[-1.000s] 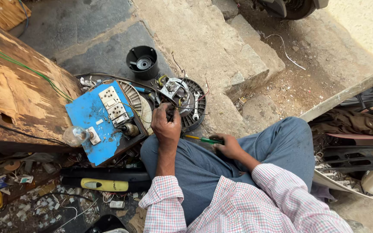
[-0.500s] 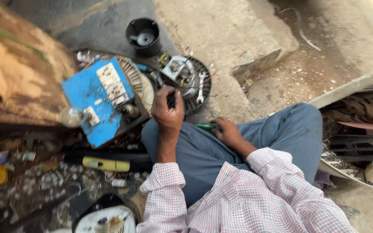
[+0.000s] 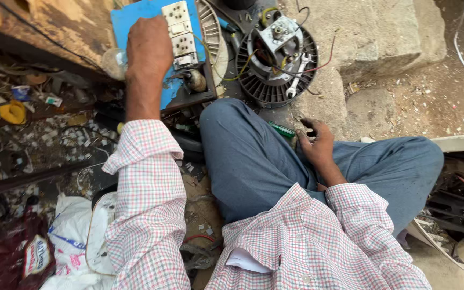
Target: The person sits on the ground and repairs an electric motor. They use a screwdriver to adjust internal components and a metal rod to tap the motor casing, then inspect the wiring and connections.
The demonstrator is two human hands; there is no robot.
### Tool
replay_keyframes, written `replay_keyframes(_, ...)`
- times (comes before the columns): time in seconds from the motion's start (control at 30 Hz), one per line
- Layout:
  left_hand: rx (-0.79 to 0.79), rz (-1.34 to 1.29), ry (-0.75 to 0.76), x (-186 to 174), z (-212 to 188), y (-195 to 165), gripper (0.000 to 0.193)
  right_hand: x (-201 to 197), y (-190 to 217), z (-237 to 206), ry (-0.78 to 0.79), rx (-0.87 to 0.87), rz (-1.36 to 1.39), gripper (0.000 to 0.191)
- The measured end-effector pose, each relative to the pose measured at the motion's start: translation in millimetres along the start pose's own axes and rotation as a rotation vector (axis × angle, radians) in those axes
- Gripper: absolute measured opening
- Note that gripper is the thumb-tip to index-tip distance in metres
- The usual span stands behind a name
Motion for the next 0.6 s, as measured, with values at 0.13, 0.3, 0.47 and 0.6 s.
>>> replay_keyframes(0.13, -0.130, -0.045, 0.074, 34, 23, 21, 0.017, -6, 0, -4, -0.028, -0.002, -0.011, 0.034)
replay_keyframes(0.3, -0.219, 0.022, 0.159, 47, 31, 31, 0.017, -6, -1, -4, -0.014, -0.037, -0.014, 0.033)
replay_keyframes(0.47, 0.057, -0.071, -0.207, 0, 8, -20, 0.024, -6, 3, -1, -0.012, -0.017, 0.011, 0.034)
replay_keyframes(0.6, 0.482, -0.749, -0.321, 2, -34, -111, 0.092, -10, 23, 1, -0.035, -0.096, 0.013, 0.042)
Point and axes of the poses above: each hand's wrist, its own z-axis towards the middle knuckle, its own x-axis out of the palm, y = z × x, the point moved 5 cm from there along z, towards the middle knuckle, and after that the axes turned 9 degrees about y, right-handed, at the moved point
